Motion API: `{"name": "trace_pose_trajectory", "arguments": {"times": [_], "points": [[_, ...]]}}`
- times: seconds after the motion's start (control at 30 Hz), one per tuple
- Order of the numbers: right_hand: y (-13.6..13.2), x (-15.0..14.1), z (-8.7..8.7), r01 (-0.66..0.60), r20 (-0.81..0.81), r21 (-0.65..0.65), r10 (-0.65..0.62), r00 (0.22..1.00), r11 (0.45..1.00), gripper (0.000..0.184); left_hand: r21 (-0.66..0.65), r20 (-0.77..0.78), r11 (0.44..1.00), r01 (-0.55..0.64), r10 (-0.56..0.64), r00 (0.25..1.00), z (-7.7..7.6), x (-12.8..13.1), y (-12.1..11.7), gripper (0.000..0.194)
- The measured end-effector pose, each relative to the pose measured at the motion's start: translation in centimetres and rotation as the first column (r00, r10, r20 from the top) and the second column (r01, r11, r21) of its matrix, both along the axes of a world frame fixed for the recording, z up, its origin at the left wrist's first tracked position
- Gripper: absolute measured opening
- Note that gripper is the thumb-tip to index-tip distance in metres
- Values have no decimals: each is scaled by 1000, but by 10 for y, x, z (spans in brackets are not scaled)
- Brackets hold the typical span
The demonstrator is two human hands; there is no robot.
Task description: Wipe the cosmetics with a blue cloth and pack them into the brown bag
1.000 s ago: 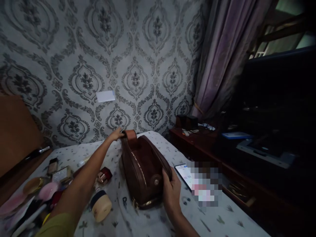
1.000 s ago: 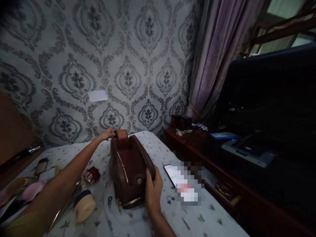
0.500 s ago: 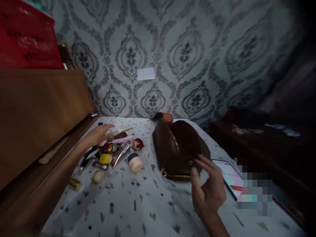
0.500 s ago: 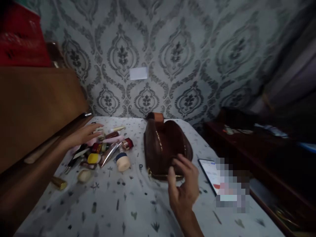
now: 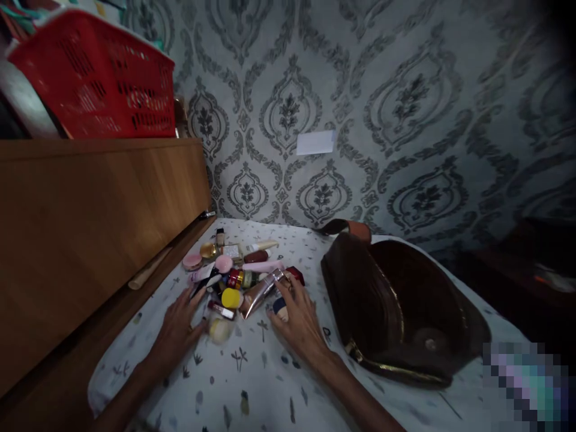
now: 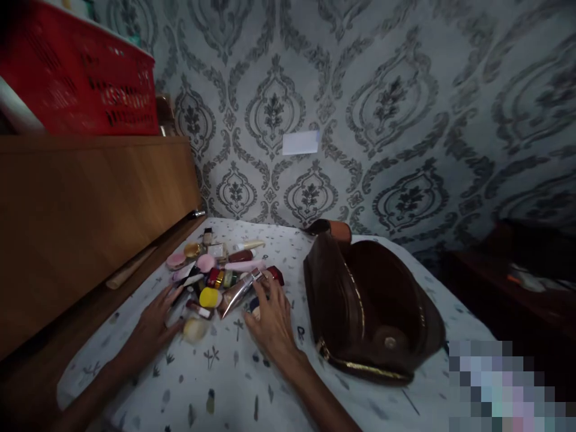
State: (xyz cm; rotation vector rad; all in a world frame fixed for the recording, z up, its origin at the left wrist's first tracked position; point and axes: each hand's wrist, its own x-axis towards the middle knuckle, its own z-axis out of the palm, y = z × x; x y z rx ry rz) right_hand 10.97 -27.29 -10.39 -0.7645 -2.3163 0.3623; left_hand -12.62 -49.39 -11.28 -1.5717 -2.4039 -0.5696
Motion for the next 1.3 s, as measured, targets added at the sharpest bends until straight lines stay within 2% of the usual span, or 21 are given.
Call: {"name": "trace_pose_trajectory", "arguments": {"times": [0.2, 0.43, 0.6, 0.9, 1.07, 1.2, 1.3], "points": [[5, -12, -10, 31, -117, 36, -27, 993, 999, 54, 8, -38, 981, 193, -192, 981, 25, -9, 75, 66], [16, -3, -14, 37, -234, -52, -48, 971, 998, 47, -98, -120, 974, 203, -214, 969, 44, -20, 143, 70], [16, 0, -14, 24, -294, -122, -60, 954, 992, 44, -163, -73, 974, 157, -171, 983, 57, -28, 183, 68], [17, 2, -11, 55, -363, -267, -153, 919, 962, 45, -203, -43, 970, 130, -142, 989, 67, -58, 236, 66], [16, 4, -5, 44, -409, -329, -185, 894, 943, 45, -251, -10, 961, 116, -122, 992, 70, -73, 263, 73], [19, 7, -1, 48, -445, -415, -249, 860, 908, 45, -291, 40, 951, 102, -95, 995, 76, -85, 276, 75], [26, 11, 0, 50, -478, -486, -314, 821, 872, 47, -303, 73, 937, 173, -159, 985, 83, -93, 278, 74]]}}
